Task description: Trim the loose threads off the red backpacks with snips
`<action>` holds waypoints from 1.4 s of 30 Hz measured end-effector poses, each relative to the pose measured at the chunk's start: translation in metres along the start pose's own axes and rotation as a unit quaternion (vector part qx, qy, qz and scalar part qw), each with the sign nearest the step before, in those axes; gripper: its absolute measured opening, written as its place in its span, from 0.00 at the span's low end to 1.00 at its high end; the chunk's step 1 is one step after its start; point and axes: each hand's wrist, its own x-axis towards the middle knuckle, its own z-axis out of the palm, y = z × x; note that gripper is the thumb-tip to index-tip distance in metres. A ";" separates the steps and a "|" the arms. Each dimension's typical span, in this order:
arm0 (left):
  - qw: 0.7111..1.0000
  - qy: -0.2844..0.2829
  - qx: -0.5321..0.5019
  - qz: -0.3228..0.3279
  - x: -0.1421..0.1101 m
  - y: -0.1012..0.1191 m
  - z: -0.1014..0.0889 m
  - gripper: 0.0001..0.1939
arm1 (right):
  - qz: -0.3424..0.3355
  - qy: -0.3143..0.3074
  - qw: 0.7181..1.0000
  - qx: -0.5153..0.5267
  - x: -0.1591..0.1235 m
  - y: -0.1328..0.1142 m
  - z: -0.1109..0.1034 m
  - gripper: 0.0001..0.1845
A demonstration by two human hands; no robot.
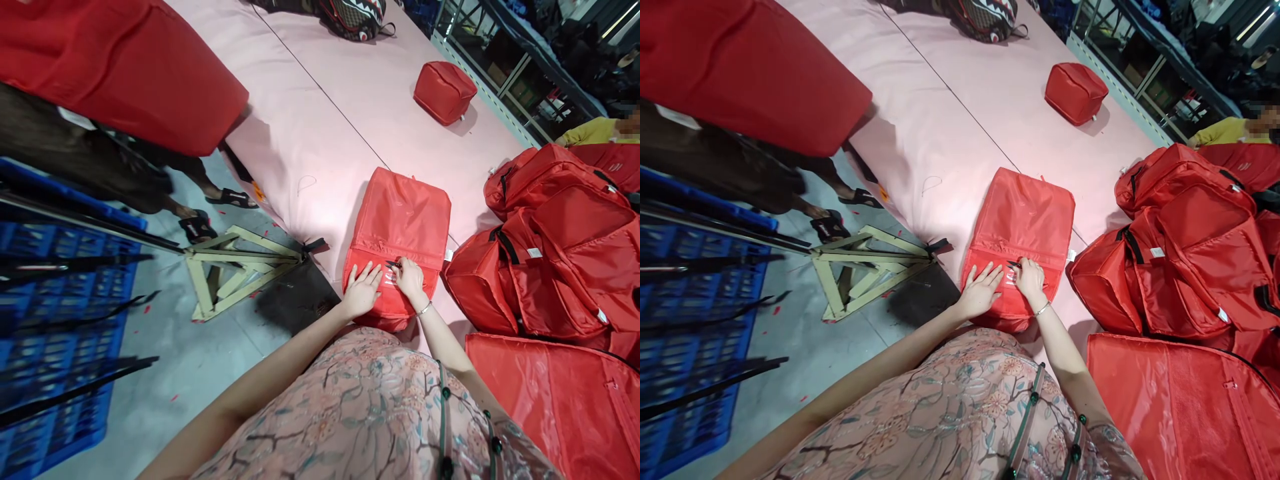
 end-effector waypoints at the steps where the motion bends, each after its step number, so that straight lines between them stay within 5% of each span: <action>1: 1.000 0.001 0.003 0.001 0.000 0.000 0.000 0.28 | 0.003 0.001 1.000 0.000 0.000 0.000 0.000 0.13; 32: 1.000 0.002 0.027 0.011 -0.001 -0.002 0.003 0.28 | 0.026 0.001 0.999 -0.035 -0.001 -0.001 -0.005 0.11; 38: 0.999 0.008 0.029 0.011 0.000 -0.003 0.004 0.28 | 0.049 0.009 0.990 0.131 0.008 -0.005 0.014 0.09; 42: 1.000 0.005 0.026 0.011 -0.002 -0.002 0.002 0.28 | 0.090 0.057 0.932 0.347 0.016 -0.006 0.028 0.13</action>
